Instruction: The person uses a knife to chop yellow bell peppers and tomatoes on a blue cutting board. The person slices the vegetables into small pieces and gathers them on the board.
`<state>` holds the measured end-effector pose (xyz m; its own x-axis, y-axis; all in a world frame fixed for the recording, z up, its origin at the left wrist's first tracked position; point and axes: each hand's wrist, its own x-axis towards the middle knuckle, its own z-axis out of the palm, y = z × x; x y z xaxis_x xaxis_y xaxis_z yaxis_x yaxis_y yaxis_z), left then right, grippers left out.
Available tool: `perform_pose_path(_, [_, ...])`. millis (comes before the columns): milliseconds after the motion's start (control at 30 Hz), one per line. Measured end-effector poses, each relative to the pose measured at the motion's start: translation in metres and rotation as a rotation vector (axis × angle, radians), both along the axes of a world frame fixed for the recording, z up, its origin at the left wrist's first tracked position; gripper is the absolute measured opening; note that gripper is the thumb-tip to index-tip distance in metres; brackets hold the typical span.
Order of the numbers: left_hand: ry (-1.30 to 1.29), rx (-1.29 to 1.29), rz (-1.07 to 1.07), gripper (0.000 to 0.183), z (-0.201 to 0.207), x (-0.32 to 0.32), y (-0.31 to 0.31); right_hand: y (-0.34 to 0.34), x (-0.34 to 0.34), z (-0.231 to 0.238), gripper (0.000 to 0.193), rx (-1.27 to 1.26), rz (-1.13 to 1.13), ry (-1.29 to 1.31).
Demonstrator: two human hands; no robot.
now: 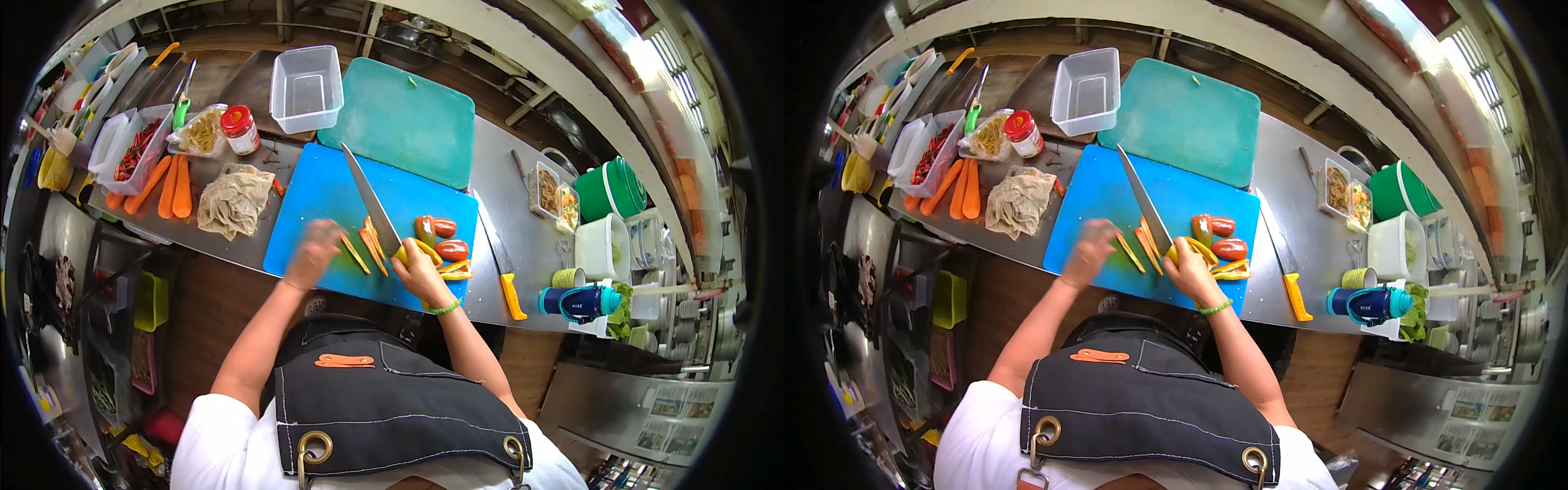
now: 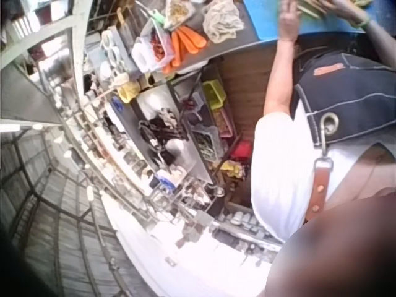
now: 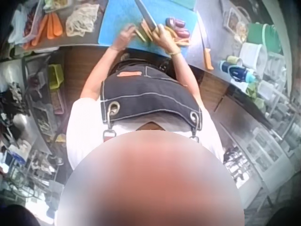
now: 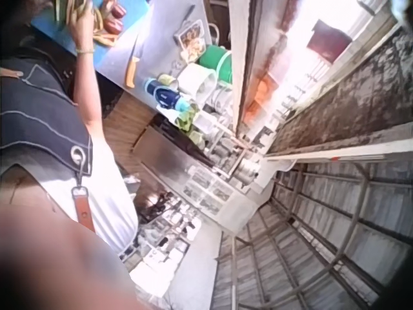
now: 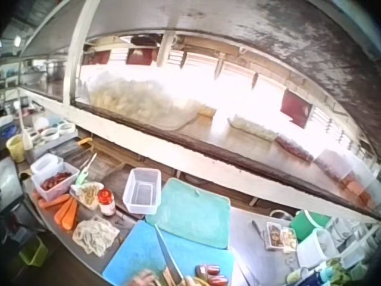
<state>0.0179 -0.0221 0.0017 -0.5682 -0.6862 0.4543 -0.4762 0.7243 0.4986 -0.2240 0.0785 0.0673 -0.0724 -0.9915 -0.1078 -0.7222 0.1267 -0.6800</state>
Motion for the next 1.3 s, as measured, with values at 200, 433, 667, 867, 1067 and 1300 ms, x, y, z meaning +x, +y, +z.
perform_pose_path(200, [-0.058,-0.225,0.415,0.034,0.062,0.009,-0.066,0.050,0.020,0.010,0.030,0.223,0.004,-0.038])
perform_pose_path(433, [-0.121,-0.132,-0.698,0.007,0.049,-0.150,0.002,0.060,0.036,-0.003,0.039,0.244,0.081,-0.040])
perform_pose_path(667, [-0.156,-0.240,-0.517,0.010,0.039,-0.150,0.003,0.067,0.032,-0.007,0.036,0.235,0.018,-0.186])
perform_pose_path(867, [0.032,-0.023,-0.303,0.018,0.105,-0.081,-0.009,0.077,0.003,-0.016,0.037,0.252,-0.176,-0.208])
perform_pose_path(1067, [-0.170,0.115,-0.423,0.023,0.047,-0.017,0.000,0.049,0.002,0.002,0.032,0.188,-0.105,0.029])
perform_pose_path(1300, [-0.140,0.161,-0.414,0.021,0.046,-0.019,0.000,0.030,0.027,0.042,0.021,0.132,0.056,0.313])
